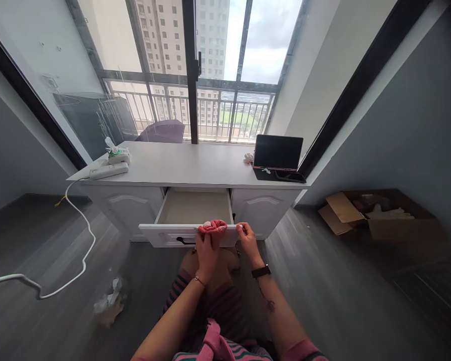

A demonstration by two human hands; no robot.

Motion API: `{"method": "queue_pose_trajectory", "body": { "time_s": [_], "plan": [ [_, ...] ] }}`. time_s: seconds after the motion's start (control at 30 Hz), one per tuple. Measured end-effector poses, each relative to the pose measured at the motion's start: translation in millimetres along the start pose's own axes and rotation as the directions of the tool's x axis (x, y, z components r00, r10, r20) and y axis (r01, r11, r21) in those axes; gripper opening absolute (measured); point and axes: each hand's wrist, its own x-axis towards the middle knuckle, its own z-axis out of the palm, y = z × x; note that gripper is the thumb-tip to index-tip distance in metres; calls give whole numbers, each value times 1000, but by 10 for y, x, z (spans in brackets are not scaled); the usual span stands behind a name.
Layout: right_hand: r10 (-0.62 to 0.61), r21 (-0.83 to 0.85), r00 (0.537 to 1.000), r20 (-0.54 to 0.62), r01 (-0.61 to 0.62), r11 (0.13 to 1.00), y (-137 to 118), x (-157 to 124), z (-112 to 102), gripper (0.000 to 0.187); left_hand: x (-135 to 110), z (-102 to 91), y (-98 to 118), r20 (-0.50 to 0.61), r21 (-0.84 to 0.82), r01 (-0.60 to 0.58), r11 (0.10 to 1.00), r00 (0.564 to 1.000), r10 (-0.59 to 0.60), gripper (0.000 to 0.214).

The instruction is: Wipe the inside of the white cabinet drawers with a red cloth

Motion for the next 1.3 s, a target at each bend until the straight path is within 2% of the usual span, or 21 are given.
{"method": "queue_pose_trajectory", "body": {
  "time_s": [0.07,0.13,0.23,0.3,0.43,0.57,0.67,0.77,0.83,0.9,1.0,1.07,1.13,1.17,1.23,1.3],
  "plan": [
    [3,26,1000,16,-3,1000,9,13,-21,46,-68,177,60,82,-6,-137,991,987,137,42],
    [10,61,1000,26,-12,998,22,29,-43,46,-127,337,73,160,13,-261,965,953,256,38],
    [50,79,997,50,-54,995,35,48,-73,46,-183,503,12,238,105,-383,918,906,351,37],
    [53,58,997,47,-56,997,34,55,-85,45,-190,541,-70,334,153,-472,868,852,404,29],
    [3,21,1000,22,-3,1000,33,56,-87,44,-141,448,-298,518,169,-636,753,707,482,12],
    [-11,13,999,32,11,1000,57,52,-81,44,-90,232,-635,617,122,-740,662,579,533,16],
    [-9,7,1000,27,8,1000,84,49,-75,44,-94,63,-960,630,117,-765,633,550,548,22],
    [-4,12,1000,22,4,1000,103,45,-71,45,-105,-131,-1277,616,148,-774,616,560,554,26],
    [-5,15,1000,21,5,1000,110,43,-71,46,-99,-299,-1467,598,186,-748,637,601,531,29],
    [-6,9,1000,24,5,1000,114,43,-75,46,-76,-498,-1651,543,265,-669,695,699,466,29],
    [-4,1,999,32,4,1000,119,47,-81,45,-9,-820,-1918,415,373,-470,800,856,309,26],
    [-5,5,999,36,5,1000,125,50,-81,45,57,-1022,-2051,300,402,-321,857,931,208,23],
    [-8,12,999,41,7,1000,133,51,-79,44,141,-1190,-2102,99,394,-151,907,988,121,20],
    [-8,17,999,43,7,1000,137,51,-77,44,189,-1255,-2090,-32,373,-58,926,997,76,19],
    [-5,26,999,41,4,1000,145,48,-75,43,285,-1332,-1994,-285,302,121,946,958,-32,20],
    [4,28,999,34,-5,1000,151,43,-73,43,364,-1324,-1824,-402,246,222,944,909,-109,20]
  ]
}}
